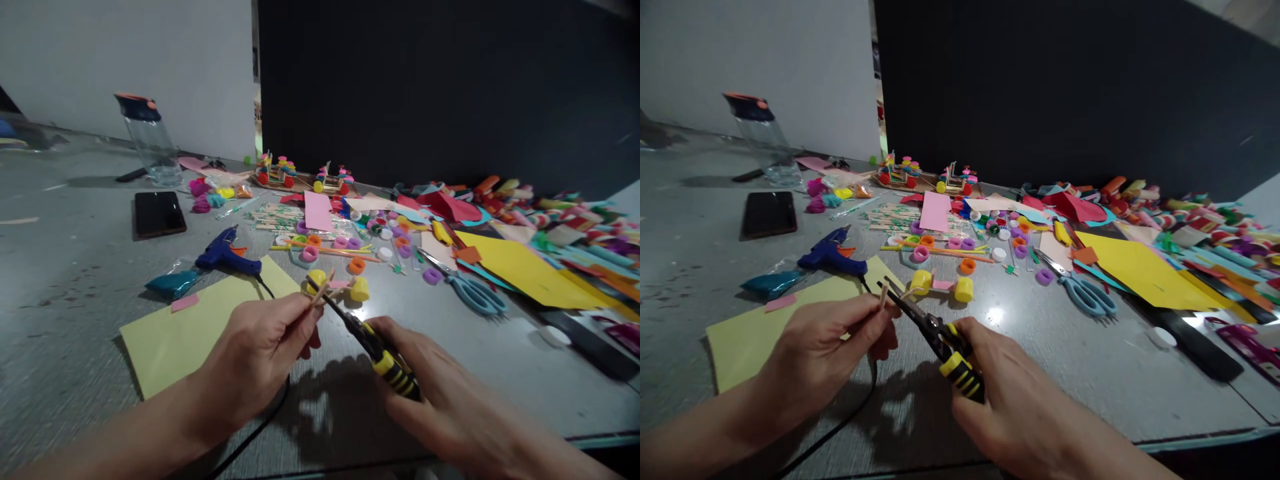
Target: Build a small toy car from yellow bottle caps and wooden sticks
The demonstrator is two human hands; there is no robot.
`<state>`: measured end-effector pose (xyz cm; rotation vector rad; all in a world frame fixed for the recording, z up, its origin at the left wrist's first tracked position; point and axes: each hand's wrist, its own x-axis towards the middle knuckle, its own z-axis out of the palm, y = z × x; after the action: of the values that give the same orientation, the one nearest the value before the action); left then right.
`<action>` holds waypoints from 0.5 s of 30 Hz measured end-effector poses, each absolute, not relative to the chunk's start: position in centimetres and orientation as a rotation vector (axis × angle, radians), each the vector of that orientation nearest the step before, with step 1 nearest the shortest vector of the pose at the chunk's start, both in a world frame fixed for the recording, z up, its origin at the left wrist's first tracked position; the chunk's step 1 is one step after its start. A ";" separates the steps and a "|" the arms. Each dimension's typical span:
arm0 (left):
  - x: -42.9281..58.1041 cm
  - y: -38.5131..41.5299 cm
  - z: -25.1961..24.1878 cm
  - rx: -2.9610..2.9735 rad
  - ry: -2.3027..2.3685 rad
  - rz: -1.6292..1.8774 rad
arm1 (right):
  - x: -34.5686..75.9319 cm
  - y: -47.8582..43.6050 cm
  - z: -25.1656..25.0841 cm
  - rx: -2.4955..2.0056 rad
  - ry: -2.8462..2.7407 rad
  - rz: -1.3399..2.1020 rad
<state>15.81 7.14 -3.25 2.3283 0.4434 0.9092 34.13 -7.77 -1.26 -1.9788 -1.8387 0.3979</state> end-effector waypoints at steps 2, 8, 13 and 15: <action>15.9 7.1 -3.0 2.188 0.448 0.829 | 34.2 -7.6 -1.3 -1.978 -1.853 0.401; 16.0 7.0 -3.0 1.989 0.430 0.740 | 34.6 -7.5 -1.8 -2.020 -1.898 0.377; 16.0 7.0 -3.2 2.247 0.465 0.853 | 34.5 -7.2 -2.1 -2.046 -1.913 0.410; 16.1 7.0 -3.3 2.240 0.467 0.852 | 34.4 -7.1 -2.1 -2.069 -1.912 0.396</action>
<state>16.06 7.01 -3.27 2.2400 0.4672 0.8523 34.42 -7.07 -2.13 -2.0686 -1.9117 0.3956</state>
